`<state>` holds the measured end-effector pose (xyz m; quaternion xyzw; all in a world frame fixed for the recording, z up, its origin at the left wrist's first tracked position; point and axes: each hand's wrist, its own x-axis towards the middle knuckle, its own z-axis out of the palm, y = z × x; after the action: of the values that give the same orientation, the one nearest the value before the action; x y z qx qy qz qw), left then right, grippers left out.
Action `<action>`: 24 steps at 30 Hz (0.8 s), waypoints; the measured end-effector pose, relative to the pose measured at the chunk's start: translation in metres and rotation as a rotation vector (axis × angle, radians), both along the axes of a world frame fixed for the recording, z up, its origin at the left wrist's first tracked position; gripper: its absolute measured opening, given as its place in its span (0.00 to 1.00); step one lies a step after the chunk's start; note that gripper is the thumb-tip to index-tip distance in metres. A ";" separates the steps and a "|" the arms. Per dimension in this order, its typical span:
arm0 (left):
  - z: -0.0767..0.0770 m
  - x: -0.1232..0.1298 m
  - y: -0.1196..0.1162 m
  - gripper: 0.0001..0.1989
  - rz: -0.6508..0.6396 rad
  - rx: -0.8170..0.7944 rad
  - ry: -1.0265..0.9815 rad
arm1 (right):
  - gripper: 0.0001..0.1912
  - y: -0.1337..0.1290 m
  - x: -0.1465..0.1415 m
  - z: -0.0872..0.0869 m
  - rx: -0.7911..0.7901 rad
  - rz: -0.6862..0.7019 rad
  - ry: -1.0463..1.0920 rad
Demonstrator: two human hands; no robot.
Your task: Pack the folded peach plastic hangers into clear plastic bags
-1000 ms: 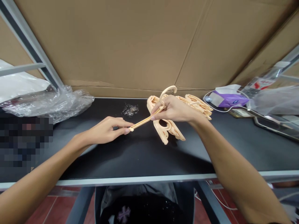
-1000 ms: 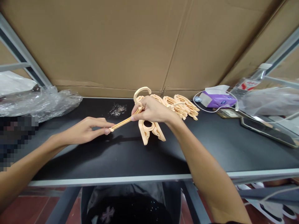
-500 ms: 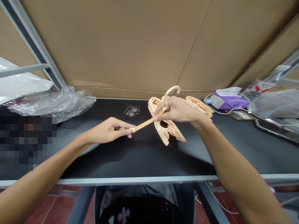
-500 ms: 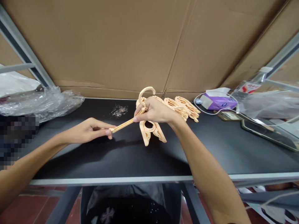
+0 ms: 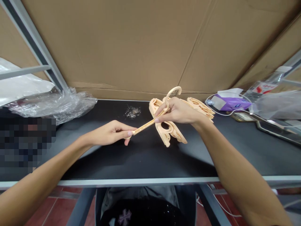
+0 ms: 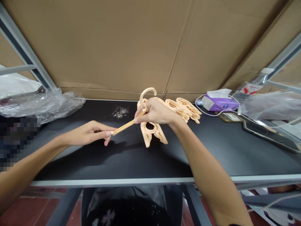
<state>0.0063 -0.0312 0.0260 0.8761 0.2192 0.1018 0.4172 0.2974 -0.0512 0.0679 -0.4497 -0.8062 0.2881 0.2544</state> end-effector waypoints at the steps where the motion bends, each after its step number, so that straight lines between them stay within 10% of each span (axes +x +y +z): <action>1: 0.001 0.000 0.000 0.19 -0.013 -0.011 0.000 | 0.11 0.000 0.000 0.000 0.002 0.000 0.001; 24: 0.001 0.005 -0.011 0.19 0.062 -0.087 -0.103 | 0.11 -0.001 0.004 0.001 -0.002 0.008 0.077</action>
<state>0.0108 -0.0417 0.0270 0.8436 0.2286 0.1498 0.4622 0.3015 -0.0521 0.0691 -0.4351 -0.7975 0.3071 0.2836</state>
